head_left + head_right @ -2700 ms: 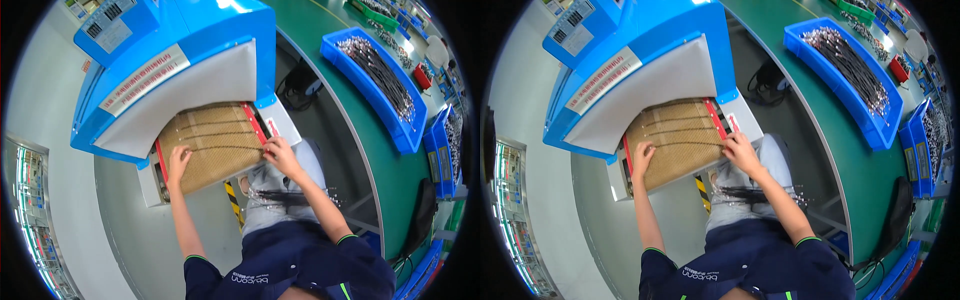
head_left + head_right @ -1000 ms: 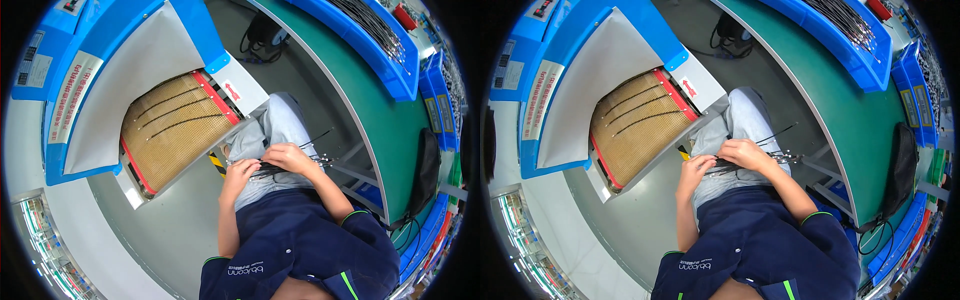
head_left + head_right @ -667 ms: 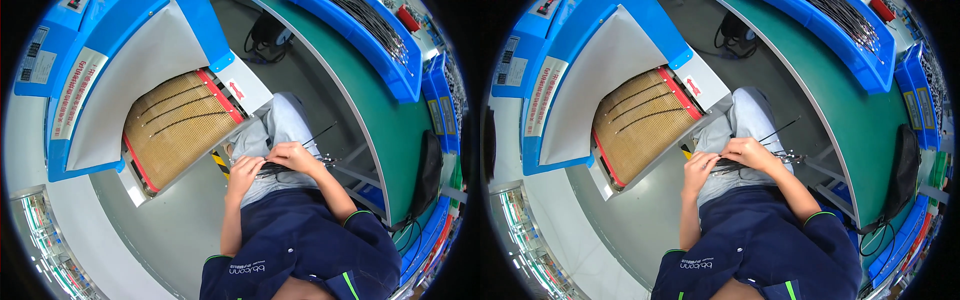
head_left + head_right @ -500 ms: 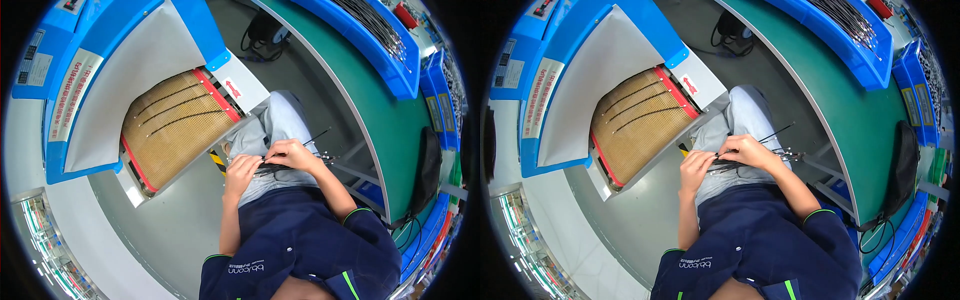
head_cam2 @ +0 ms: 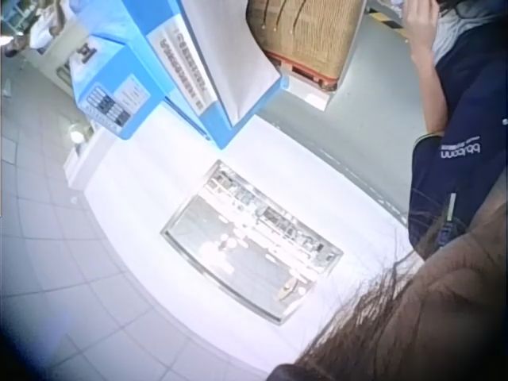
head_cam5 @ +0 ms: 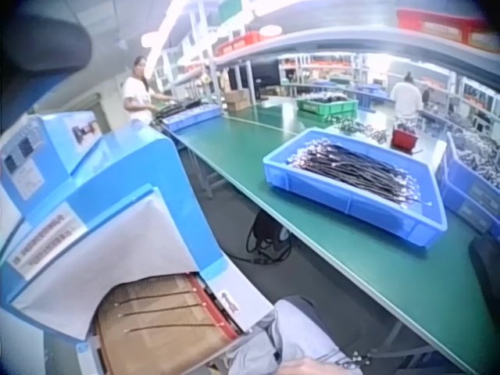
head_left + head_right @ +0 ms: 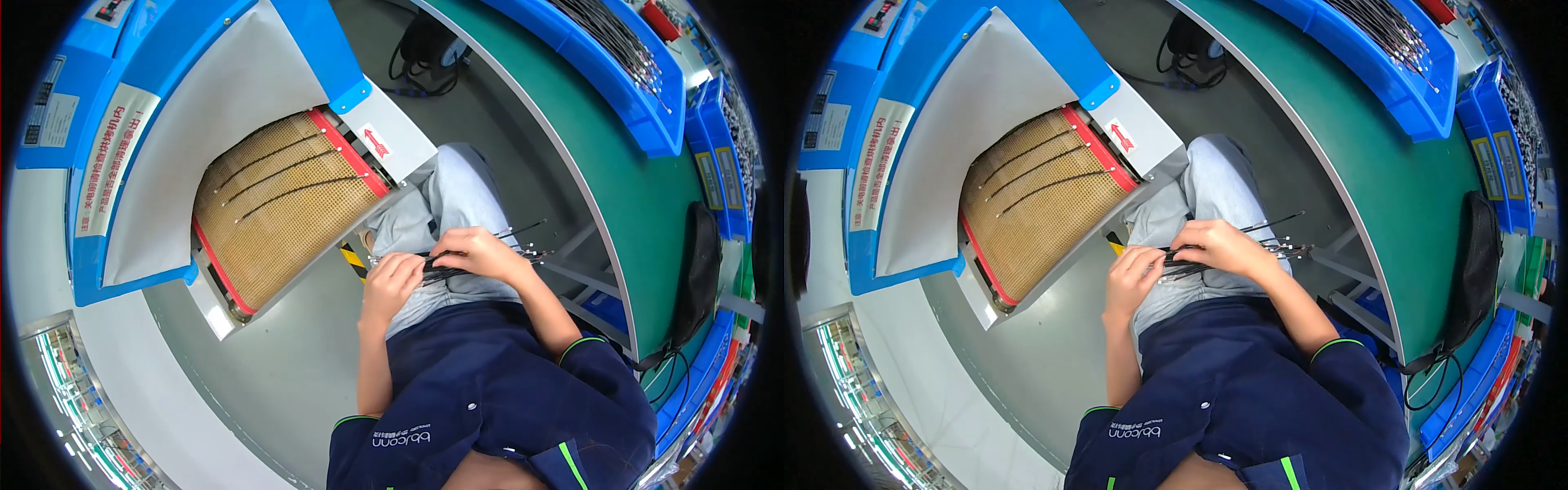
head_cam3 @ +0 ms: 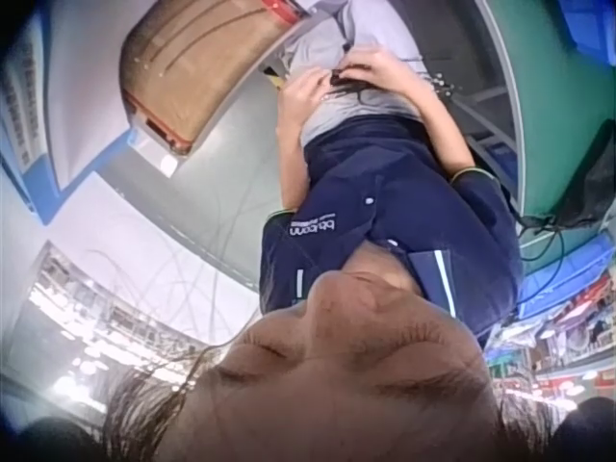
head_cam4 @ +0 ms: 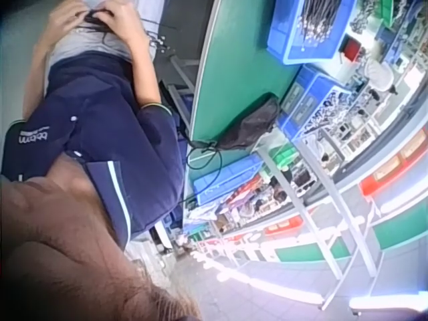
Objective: The person sorts and organizes bundles of electrical wires by hand at a workstation, then feeds individual electrical wires through a wire-feeding machine.
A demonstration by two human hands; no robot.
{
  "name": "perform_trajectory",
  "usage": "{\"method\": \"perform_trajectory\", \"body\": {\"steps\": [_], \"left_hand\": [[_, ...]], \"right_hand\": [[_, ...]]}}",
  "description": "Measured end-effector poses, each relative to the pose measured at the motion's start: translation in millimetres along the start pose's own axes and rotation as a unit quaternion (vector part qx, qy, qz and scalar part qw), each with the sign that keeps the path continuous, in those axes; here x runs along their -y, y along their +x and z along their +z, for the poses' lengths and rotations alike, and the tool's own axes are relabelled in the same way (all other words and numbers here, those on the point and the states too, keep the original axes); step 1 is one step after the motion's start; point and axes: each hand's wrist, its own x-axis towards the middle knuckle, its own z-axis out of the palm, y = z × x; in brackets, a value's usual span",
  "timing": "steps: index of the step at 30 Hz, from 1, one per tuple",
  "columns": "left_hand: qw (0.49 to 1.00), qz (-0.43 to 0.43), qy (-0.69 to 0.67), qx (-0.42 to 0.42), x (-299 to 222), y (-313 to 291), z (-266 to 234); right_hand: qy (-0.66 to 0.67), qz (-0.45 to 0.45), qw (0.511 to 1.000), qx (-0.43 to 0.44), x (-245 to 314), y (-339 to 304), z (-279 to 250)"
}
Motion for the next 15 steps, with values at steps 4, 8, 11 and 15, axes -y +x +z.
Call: {"method": "perform_trajectory", "body": {"steps": [4, 8, 11, 15], "left_hand": [[0.999, -0.035, -0.018, -0.004, -0.2, -1.3, -2.3], [0.999, -0.041, -0.024, -0.006, -0.9, -0.3, -1.1], [0.998, -0.055, -0.025, -0.013, 2.6, -3.2, -4.4], [0.994, -0.101, -0.019, -0.028, 11.8, -10.6, -17.1]], "right_hand": [[0.016, 0.039, 0.999, -0.007, -2.0, -3.5, -6.3], [0.012, 0.031, 0.999, -0.005, -1.2, -3.0, -6.0], [0.013, 0.038, 0.999, 0.007, -2.9, -2.9, -12.1], [-0.014, 0.073, 0.997, 0.018, -4.7, -6.9, -27.1]]}}
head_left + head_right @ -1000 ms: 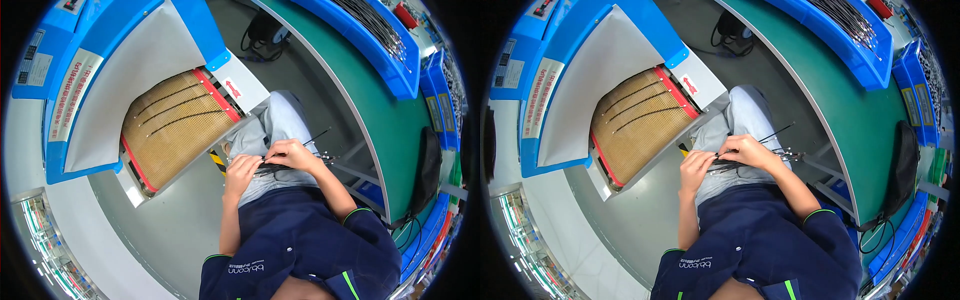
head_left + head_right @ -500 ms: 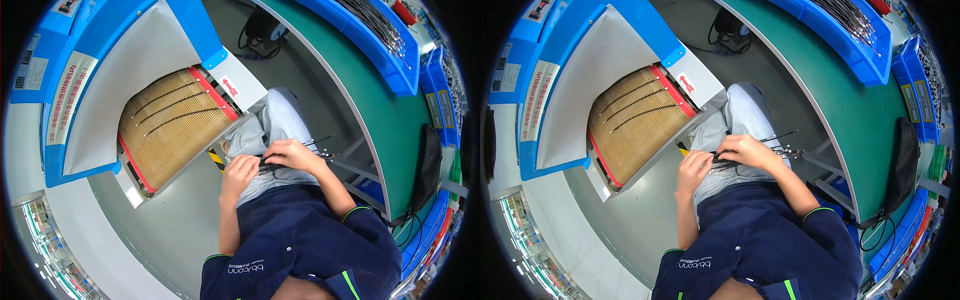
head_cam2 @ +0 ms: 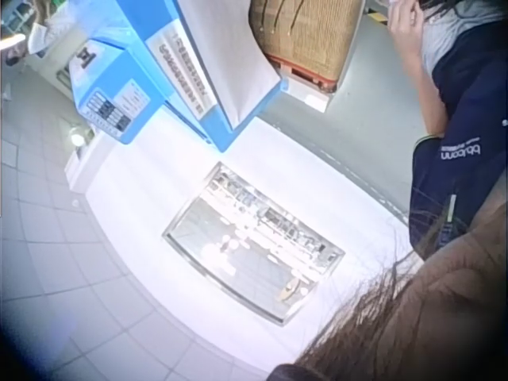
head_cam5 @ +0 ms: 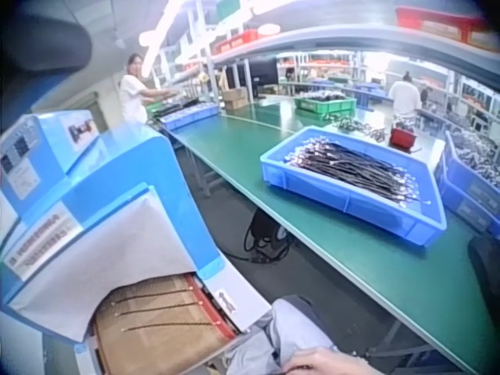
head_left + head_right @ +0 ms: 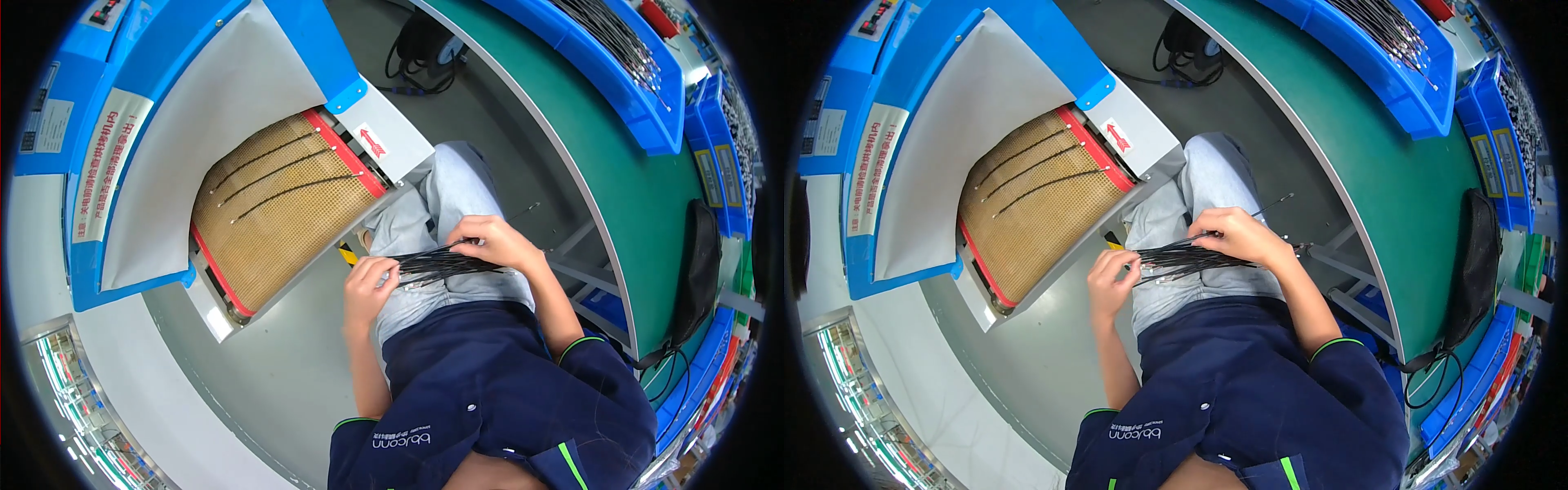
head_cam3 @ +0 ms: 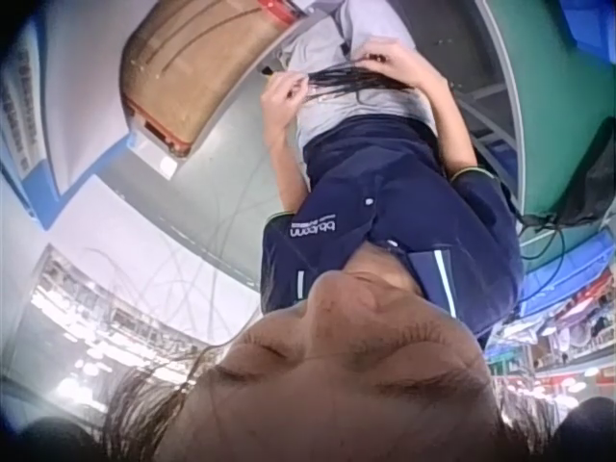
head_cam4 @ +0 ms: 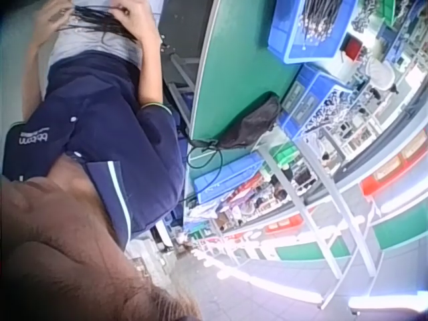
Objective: The person sorts and organizes bundles of electrical wires by hand at a workstation, then feeds individual electrical wires through a wire-feeding machine.
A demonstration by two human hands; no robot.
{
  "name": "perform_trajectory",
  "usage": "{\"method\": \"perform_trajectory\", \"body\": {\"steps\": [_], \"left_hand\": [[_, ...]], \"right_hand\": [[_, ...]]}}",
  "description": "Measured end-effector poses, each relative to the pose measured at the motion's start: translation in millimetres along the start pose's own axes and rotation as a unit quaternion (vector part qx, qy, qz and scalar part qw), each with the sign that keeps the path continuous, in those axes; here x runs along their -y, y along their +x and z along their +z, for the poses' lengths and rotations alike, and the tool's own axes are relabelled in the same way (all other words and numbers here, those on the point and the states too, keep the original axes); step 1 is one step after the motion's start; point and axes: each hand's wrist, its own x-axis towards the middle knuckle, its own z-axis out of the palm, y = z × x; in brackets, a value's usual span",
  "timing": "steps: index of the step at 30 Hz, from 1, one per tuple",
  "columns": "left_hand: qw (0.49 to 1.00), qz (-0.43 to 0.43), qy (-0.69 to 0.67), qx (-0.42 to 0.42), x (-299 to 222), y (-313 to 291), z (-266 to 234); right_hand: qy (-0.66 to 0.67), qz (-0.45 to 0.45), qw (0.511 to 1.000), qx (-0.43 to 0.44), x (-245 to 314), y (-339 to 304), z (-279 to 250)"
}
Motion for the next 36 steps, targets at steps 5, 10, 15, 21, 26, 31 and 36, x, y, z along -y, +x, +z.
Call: {"method": "perform_trajectory", "body": {"steps": [5, 10, 15, 21, 26, 31, 36], "left_hand": [[1.000, -0.006, 0.008, -0.006, 6.0, -0.9, -8.7], [0.997, -0.049, 0.053, -0.036, 23.0, -13.3, -37.3], [0.991, -0.091, 0.070, -0.064, 33.7, -24.3, -52.0], [0.990, -0.080, 0.083, -0.084, 37.7, -27.0, -60.0], [0.990, -0.078, 0.087, -0.084, 37.9, -27.6, -66.2], [0.989, -0.069, 0.097, -0.090, 41.9, -30.8, -71.5], [0.988, -0.071, 0.101, -0.092, 41.4, -29.5, -77.8]], "right_hand": [[-0.032, -0.021, 0.999, -0.031, -7.4, -3.0, 3.1], [-0.165, -0.041, 0.981, -0.096, -18.5, -11.5, -26.4], [-0.141, -0.013, 0.985, -0.101, -18.2, -15.0, -39.1], [-0.030, 0.045, 0.995, -0.087, -7.6, -14.1, -36.2], [-0.015, 0.062, 0.994, -0.090, -5.6, -14.3, -34.4], [-0.039, 0.002, 0.995, -0.090, -8.4, -14.7, -29.0], [-0.043, -0.019, 0.994, -0.094, -9.0, -13.1, -23.0]]}}
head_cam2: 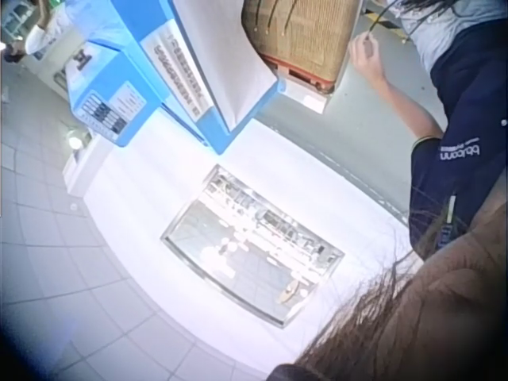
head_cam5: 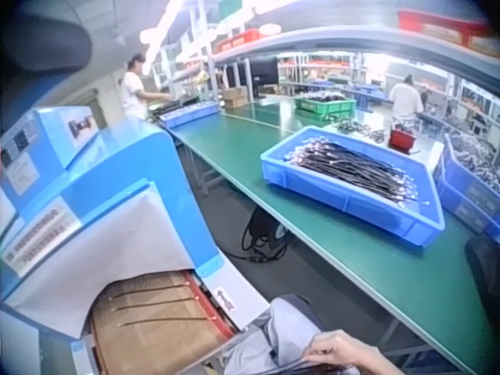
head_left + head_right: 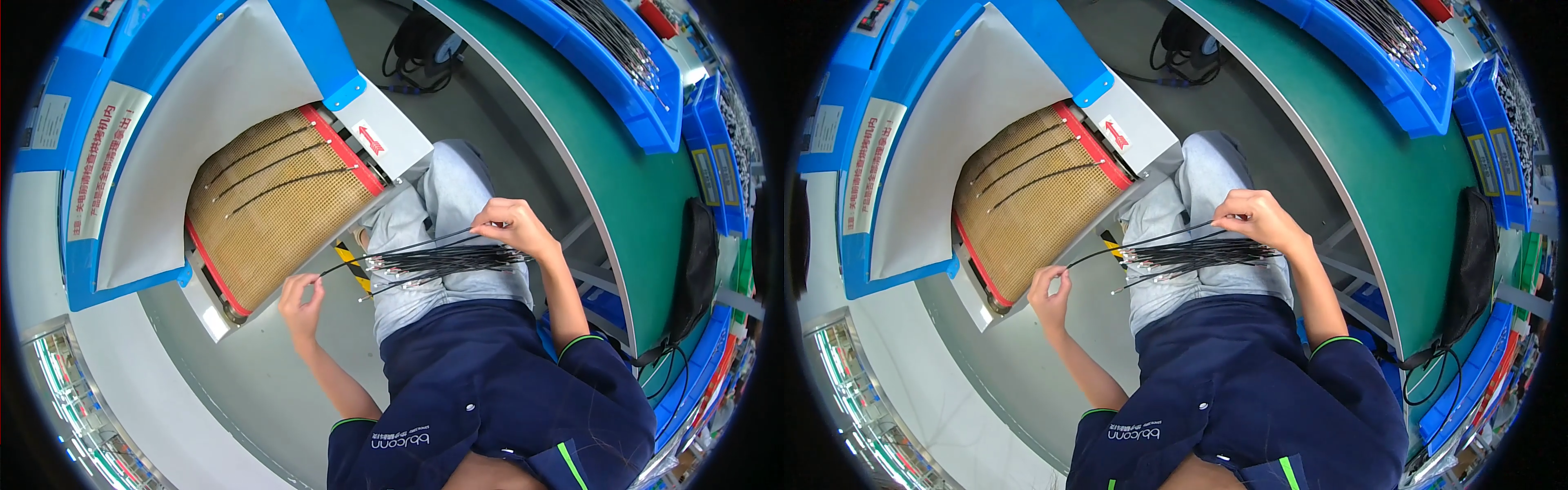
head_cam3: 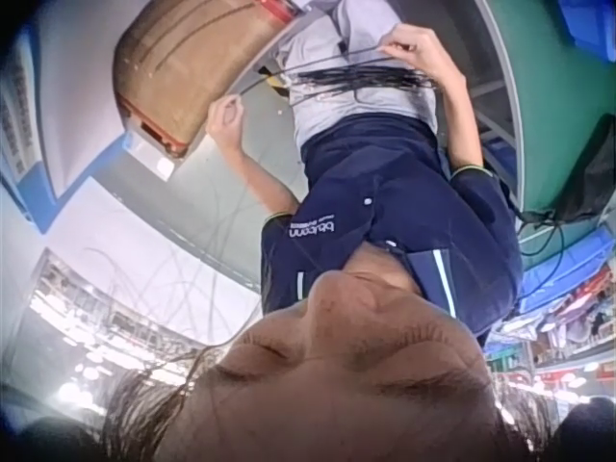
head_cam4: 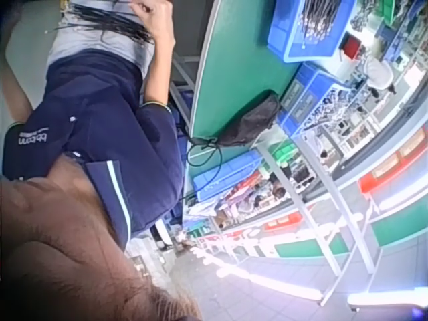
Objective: The person sorts and organizes bundles of electrical wires by hand at a workstation, then feeds individual electrical wires through a wire-feeding machine.
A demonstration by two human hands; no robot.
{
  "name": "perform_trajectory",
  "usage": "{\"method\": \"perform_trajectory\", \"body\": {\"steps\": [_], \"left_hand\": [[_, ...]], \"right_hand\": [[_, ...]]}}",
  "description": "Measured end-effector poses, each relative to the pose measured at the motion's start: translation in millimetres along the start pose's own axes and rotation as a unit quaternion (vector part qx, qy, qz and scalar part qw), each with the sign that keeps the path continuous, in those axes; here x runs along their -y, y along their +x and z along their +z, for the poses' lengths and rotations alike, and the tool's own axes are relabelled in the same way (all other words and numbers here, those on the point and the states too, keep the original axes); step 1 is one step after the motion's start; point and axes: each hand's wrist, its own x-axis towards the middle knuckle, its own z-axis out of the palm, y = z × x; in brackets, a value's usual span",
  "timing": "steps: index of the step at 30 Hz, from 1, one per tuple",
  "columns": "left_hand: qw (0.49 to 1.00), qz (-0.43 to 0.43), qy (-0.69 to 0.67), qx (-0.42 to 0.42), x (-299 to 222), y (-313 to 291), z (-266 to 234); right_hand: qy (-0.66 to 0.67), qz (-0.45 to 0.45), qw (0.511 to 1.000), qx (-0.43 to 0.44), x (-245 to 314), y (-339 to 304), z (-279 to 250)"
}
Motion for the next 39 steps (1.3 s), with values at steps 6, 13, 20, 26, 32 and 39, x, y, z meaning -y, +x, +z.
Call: {"method": "perform_trajectory", "body": {"steps": [6, 13, 20, 26, 32, 39], "left_hand": [[1.000, -0.006, -0.004, -0.001, 5.4, 1.6, -2.0], [0.999, 0.006, 0.037, -0.008, 18.9, 15.5, -18.4], [0.995, -0.026, 0.089, 0.033, 73.0, 90.5, -54.2], [0.995, -0.014, 0.085, 0.057, 112.4, 120.4, -60.1], [0.994, 0.003, 0.102, 0.046, 125.6, 115.8, -57.3], [0.993, 0.004, 0.107, -0.059, 62.6, 76.1, -37.8]], "right_hand": [[-0.009, -0.004, 1.000, 0.001, 3.6, 3.1, 2.4], [-0.012, -0.069, 0.997, -0.007, -0.4, 16.3, 23.3], [0.001, -0.011, 0.998, -0.065, 10.0, 60.2, 99.2], [0.033, 0.041, 0.997, -0.050, 17.8, 84.1, 126.6], [0.008, 0.093, 0.995, -0.026, 4.0, 59.5, 105.1], [-0.207, 0.057, 0.962, 0.171, -46.0, -5.6, 67.0]]}}
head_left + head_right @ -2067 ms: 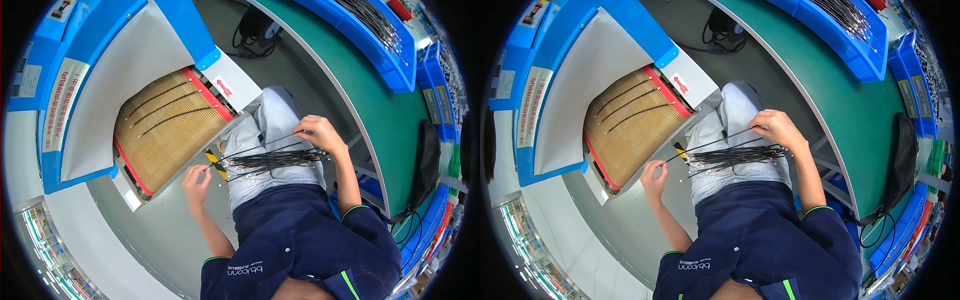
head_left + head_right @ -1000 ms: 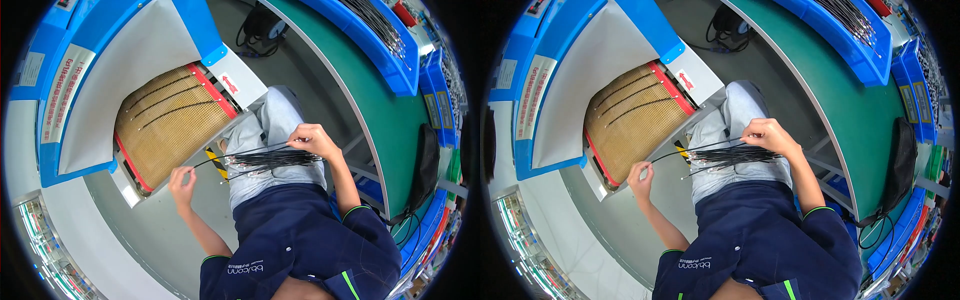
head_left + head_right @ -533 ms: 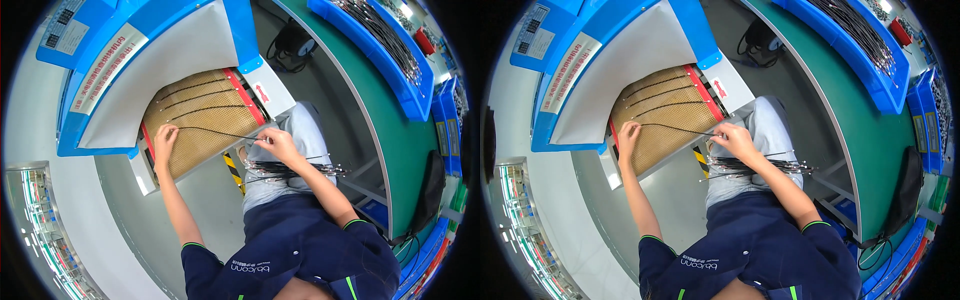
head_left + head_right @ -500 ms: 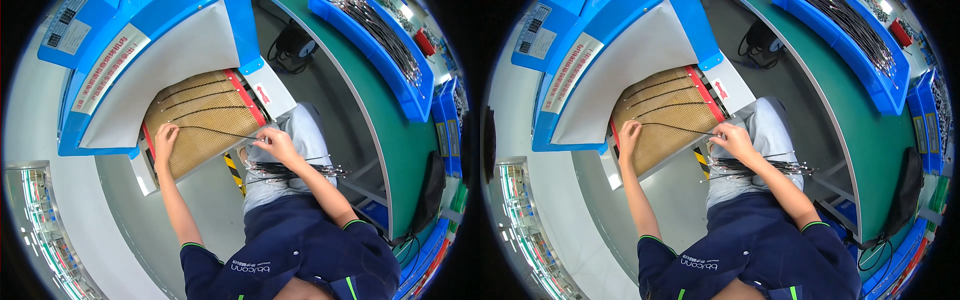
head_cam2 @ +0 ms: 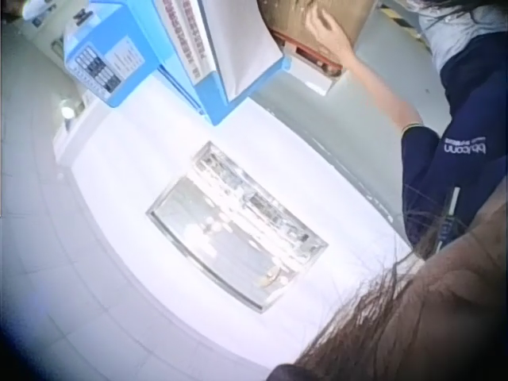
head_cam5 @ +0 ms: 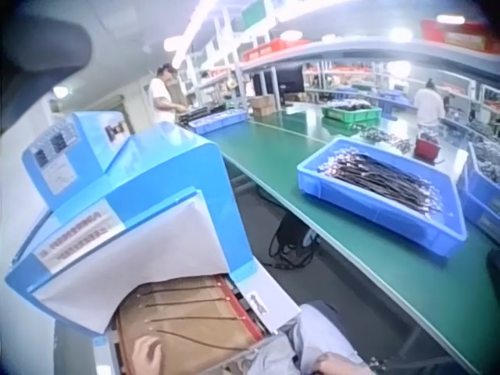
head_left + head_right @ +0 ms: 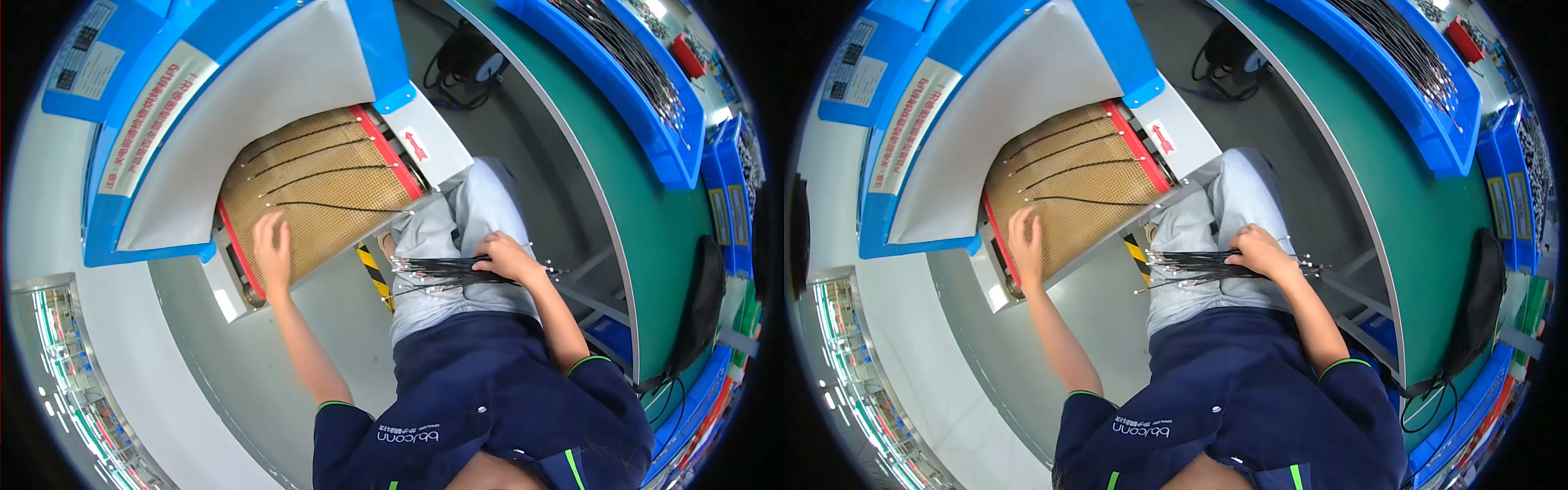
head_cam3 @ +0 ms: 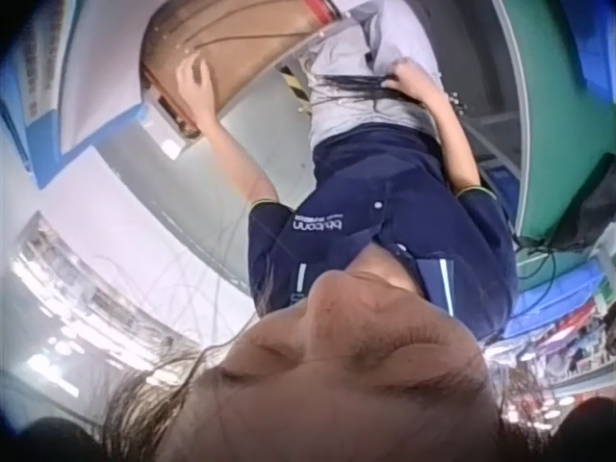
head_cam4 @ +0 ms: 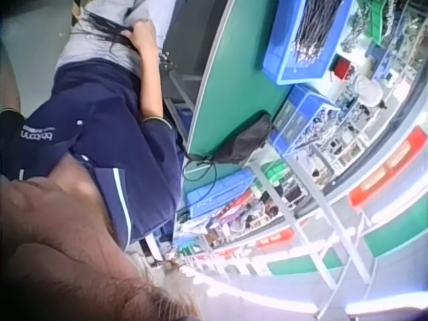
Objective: The person sorts and organizes bundles of electrical wires by hand at a workstation, then feeds individual electrical wires through a wire-feeding machine.
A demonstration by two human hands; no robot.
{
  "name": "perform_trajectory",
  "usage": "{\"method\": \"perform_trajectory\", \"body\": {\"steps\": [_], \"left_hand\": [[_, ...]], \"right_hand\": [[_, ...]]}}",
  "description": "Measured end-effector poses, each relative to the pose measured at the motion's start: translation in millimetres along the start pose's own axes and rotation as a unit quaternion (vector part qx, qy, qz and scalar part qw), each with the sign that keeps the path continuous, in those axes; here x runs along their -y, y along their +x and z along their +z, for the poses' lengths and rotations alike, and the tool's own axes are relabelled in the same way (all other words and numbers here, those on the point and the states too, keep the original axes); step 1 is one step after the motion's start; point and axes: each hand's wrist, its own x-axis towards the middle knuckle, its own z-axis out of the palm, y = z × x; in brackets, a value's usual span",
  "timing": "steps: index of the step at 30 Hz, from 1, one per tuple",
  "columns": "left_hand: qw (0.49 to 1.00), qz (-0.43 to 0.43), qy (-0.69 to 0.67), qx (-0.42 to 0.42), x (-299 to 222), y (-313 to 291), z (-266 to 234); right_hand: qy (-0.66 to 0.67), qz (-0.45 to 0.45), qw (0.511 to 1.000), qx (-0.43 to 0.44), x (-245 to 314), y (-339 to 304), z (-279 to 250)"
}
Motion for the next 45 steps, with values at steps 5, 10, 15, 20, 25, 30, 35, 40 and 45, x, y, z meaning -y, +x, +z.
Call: {"method": "perform_trajectory", "body": {"steps": [5, 10, 15, 20, 25, 30, 35, 40, 45], "left_hand": [[0.985, 0.031, -0.125, 0.111, -69.9, -50.4, 41.6], [0.954, 0.011, -0.190, 0.231, -95.9, -88.7, 90.9], [0.943, 0.008, -0.185, 0.277, -89.2, -112.3, 118.4], [0.943, 0.017, -0.125, 0.309, -81.4, -123.5, 130.5], [0.955, 0.034, -0.119, 0.271, -81.0, -121.0, 125.6], [0.950, 0.033, -0.141, 0.276, -87.4, -111.9, 111.0], [0.956, 0.052, -0.136, 0.253, -97.6, -106.3, 103.0], [0.937, 0.013, -0.202, 0.285, -99.2, -106.7, 95.2], [0.911, -0.024, -0.263, 0.318, -120.2, -98.8, 90.8]], "right_hand": [[0.098, 0.000, 0.995, -0.025, -1.0, -5.5, 3.2], [0.102, 0.029, 0.994, -0.015, 0.1, -7.5, 3.4], [0.089, 0.021, 0.996, 0.001, 2.8, -8.3, -4.1], [0.161, 0.047, 0.984, -0.052, 0.2, -15.4, -6.5], [0.225, 0.091, 0.968, -0.062, 3.0, -24.1, -27.9], [0.225, 0.035, 0.969, -0.096, -9.5, -32.3, -37.7], [0.166, -0.005, 0.977, -0.137, -11.7, -35.2, -42.7], [0.152, -0.012, 0.977, -0.148, -9.8, -37.0, -51.1], [0.134, -0.070, 0.979, -0.135, 4.5, -29.1, -52.1]]}}
